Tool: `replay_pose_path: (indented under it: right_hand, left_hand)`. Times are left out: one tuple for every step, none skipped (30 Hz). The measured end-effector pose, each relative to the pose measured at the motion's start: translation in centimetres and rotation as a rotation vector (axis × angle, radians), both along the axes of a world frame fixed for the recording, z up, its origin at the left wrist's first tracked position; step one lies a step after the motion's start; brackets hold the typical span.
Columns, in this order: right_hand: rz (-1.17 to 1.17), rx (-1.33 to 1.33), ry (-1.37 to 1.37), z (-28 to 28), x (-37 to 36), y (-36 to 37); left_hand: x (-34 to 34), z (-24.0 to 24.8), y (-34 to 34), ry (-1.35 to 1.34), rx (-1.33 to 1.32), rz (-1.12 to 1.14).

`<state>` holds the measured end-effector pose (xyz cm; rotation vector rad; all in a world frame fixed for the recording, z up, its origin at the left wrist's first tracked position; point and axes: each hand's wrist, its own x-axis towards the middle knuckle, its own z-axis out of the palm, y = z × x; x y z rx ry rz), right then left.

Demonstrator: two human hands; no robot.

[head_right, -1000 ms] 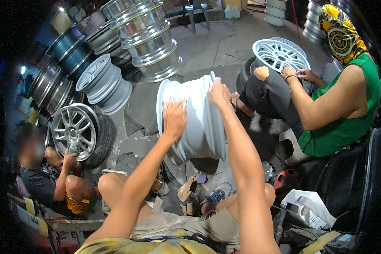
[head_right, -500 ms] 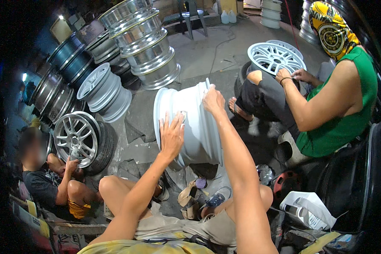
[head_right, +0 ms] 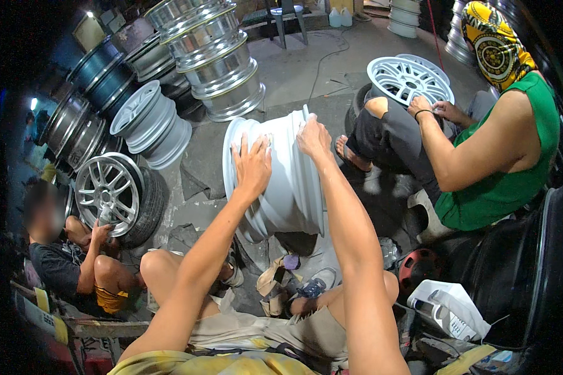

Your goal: The person sits on the floor and uses a sanding block to smooth the surface of a white-painted wheel rim. They rotate the rim to access different areas and continue sanding the outer edge and face of the rim.

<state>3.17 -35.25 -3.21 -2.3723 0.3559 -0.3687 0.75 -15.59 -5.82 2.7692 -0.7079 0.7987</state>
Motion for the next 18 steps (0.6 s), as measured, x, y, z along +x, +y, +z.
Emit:
replay_pose_path:
  right_hand:
    - [-0.013,-0.001,-0.003,-0.2,0.1,-0.8]
    - [-0.027,-0.002,-0.007,-0.3,0.2,-1.5]
    - [-0.025,0.009,-0.002,-0.6,0.0,-1.2]
    - [-0.029,0.016,-0.004,-0.8,-0.1,-1.0]
    - [-0.034,0.023,-0.005,-1.0,-0.1,-0.9]
    - [-0.032,0.017,-0.011,-0.6,0.1,-0.8]
    - [-0.020,0.022,-0.008,-0.6,0.1,-0.4]
    - [-0.012,0.027,-0.012,-0.5,0.4,-0.1]
    - [-0.011,0.027,-0.010,-0.6,0.4,-0.2]
    - [-0.017,0.019,-0.004,-0.9,0.6,-0.9]
    - [-0.022,0.011,0.003,-1.2,0.6,-1.5]
    - [-0.019,0.015,0.013,-1.3,0.3,-1.3]
    - [-0.017,0.016,0.003,-1.4,0.2,-1.2]
    - [-0.016,0.016,-0.006,-1.4,0.2,-1.1]
    - [-0.002,0.009,-0.015,-1.0,0.1,-0.7]
    - [0.005,0.015,-0.006,-0.9,0.0,-0.4]
    - [0.013,0.022,0.004,-0.8,-0.1,-0.2]
    - [0.005,0.026,0.001,-0.3,0.2,-0.8]
  left_hand:
    - [-1.2,-0.9,-0.3,-0.020,-0.022,-0.024]
    - [-3.0,-2.1,-0.4,-0.041,-0.043,-0.047]
    - [-4.4,-2.6,0.3,-0.053,-0.054,-0.055]
    - [-4.4,-2.6,0.5,-0.056,-0.073,-0.065]
    - [-3.5,-2.3,0.6,-0.040,-0.045,-0.072]
    - [-1.8,-1.5,0.3,-0.029,-0.030,-0.071]
    - [-0.5,-0.6,0.5,-0.013,-0.007,-0.061]
    - [0.4,0.3,0.5,0.006,0.019,-0.032]
    - [-0.4,-0.2,0.5,0.009,-0.016,-0.031]
    - [-1.4,-0.9,0.0,0.004,-0.053,-0.044]
    - [-2.7,-1.8,-0.3,0.000,-0.090,-0.058]
    - [-4.7,-2.4,0.4,-0.007,-0.082,-0.058]
    - [-4.6,-2.4,0.6,-0.014,-0.081,-0.072]
    - [-4.0,-2.2,0.8,-0.020,-0.080,-0.086]
    - [-3.5,-1.7,0.9,-0.027,-0.085,-0.087]
    - [-2.0,-0.6,0.6,-0.027,-0.069,-0.068]
    - [-2.0,-0.8,0.7,0.011,-0.086,-0.058]
    - [-1.4,-0.6,-0.1,0.037,-0.104,-0.065]
